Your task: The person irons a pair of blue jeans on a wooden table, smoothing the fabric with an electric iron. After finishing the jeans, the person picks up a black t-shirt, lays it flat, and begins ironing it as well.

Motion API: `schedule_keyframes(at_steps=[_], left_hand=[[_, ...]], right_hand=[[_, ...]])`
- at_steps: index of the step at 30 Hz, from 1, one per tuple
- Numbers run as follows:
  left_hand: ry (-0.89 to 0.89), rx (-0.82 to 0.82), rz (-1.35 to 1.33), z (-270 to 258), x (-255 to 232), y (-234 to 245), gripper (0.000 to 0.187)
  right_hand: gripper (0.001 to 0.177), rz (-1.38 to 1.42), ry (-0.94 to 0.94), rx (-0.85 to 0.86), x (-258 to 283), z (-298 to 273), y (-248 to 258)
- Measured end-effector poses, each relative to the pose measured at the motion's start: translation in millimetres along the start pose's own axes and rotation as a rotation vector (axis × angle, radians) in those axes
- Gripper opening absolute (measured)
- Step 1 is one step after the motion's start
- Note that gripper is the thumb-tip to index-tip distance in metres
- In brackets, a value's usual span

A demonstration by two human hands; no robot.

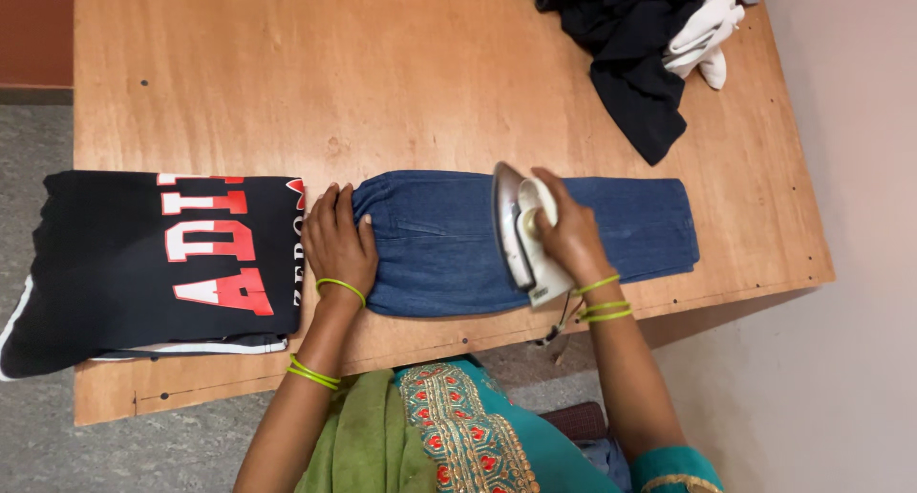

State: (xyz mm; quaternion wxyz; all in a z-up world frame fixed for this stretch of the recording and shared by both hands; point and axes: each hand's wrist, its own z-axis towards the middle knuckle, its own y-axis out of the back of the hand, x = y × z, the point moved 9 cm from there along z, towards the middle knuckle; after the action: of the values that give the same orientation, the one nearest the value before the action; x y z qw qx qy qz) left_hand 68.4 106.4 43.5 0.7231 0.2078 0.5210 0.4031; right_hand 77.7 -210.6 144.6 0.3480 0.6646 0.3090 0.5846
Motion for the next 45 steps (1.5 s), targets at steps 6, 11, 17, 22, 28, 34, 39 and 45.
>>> schedule_keyframes(at_steps=[6,11,17,22,28,34,39,45], left_hand=[[-0.01,-0.002,-0.001,0,-1,2,0.049],[0.001,0.014,0.0,0,2,-1,0.049],[-0.015,0.027,0.008,-1,4,-2,0.05],[-0.023,0.042,0.015,-2,9,-3,0.051],[-0.038,0.036,0.023,-2,8,-3,0.052],[-0.048,0.043,0.027,-3,7,-2,0.052],[-0.072,0.042,0.058,-3,5,-3,0.053],[-0.07,0.044,0.154,-3,2,-3,0.055]], right_hand=[[0.058,-0.015,-0.103,-0.101,-45,7,36],[0.059,-0.008,-0.205,-0.131,-101,-5,58],[0.062,-0.137,-0.114,-0.23,-142,4,93],[0.061,-0.093,-0.366,-0.279,-185,-2,115],[0.063,-0.071,-0.325,-0.321,-218,-24,129],[0.064,-0.141,-0.19,-0.251,-187,-49,117],[0.061,0.071,-0.333,-0.089,-138,-62,92],[0.058,0.085,-0.222,0.0,-105,-30,79]])
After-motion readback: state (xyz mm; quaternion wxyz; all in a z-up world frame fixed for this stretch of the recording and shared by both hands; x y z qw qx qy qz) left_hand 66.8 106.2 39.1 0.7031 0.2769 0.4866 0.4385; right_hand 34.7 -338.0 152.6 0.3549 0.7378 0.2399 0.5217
